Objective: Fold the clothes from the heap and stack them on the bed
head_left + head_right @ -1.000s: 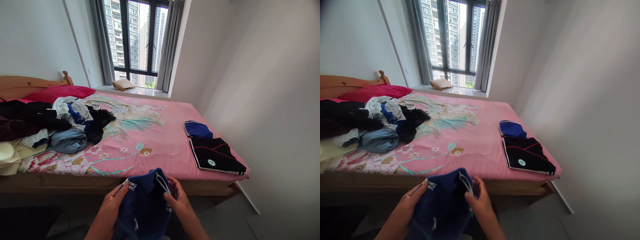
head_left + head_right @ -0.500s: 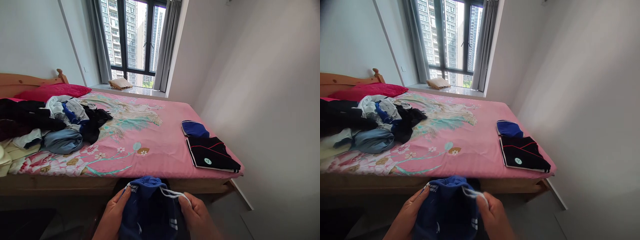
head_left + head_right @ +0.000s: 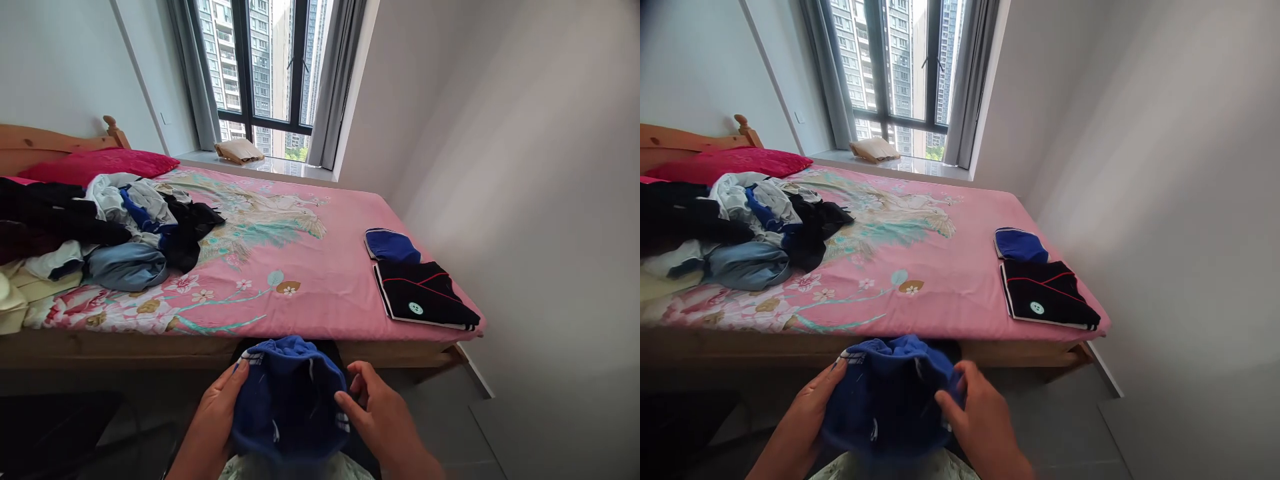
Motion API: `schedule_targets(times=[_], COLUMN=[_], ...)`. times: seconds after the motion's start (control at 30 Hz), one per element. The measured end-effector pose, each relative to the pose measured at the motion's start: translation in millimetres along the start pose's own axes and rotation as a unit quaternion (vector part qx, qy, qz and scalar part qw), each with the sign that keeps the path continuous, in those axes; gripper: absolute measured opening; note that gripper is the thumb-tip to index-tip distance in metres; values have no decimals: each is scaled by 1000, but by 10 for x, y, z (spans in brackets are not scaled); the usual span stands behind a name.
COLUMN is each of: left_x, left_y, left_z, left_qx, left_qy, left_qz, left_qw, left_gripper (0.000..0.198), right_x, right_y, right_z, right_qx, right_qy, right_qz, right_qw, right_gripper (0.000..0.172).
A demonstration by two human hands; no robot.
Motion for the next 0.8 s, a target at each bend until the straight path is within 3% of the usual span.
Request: schedule_targets(times=[0.07,0.1,0.17,0.23,0.3,0.37,0.43,0.5,0.57,0.63,0.7,0.8], left_x=[-27,-36,-19,53,147,191,145,17,-135,-209,-101,380], left_y=[43,68,123,187,247,264,215,126,70,118,285,533], left_z=[12,17,23,30,47,62,62,42,1,-50,-90,-91], left_qx=[10,11,-10,-52,-77,-78,-72,-71,-79,-93,-68,33], left_qy=[2,4,6,-4,-21,-25,-21,-17,-10,0,12,3], left_qz=[1,-3,-36,-137,-319,-502,-610,-653,-675,-685,-688,-688], left_qw=[1000,1000,999,989,945,861,789,754,734,723,723,725], left_gripper=[46,46,46,44,34,20,14,13,26,42,44,37], right_x=[201,283,375,360,255,89,-74,-162,-138,-5,166,260], right_y=[-209,-335,-529,-552,-440,-324,-325,-471,-660,-709,-478,228], right_z=[-22,-43,-92,-131,-142,-131,-123,-142,-191,-252,-291,-249], right_qx=[-33,-57,-86,-64,-23,-3,-9,-29,-53,-57,-2,150], right_qy=[-27,-23,12,55,81,94,97,90,92,97,85,41], right_qz=[6,-10,-70,-148,-217,-250,-232,-167,-76,-3,14,-28], right_qw=[999,998,994,985,973,964,968,981,991,994,996,987], right_gripper=[48,44,35,38,38,33,24,13,26,38,36,32])
Point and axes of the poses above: each hand's wrist, its own z-axis away from the middle knuckle, its own y-axis out of the back of the hand, x = y × z, the point moved 4 cm from there along -z, towards the middle knuckle, and after that the axes turned 14 degrees about -x, right-handed, at the moved point
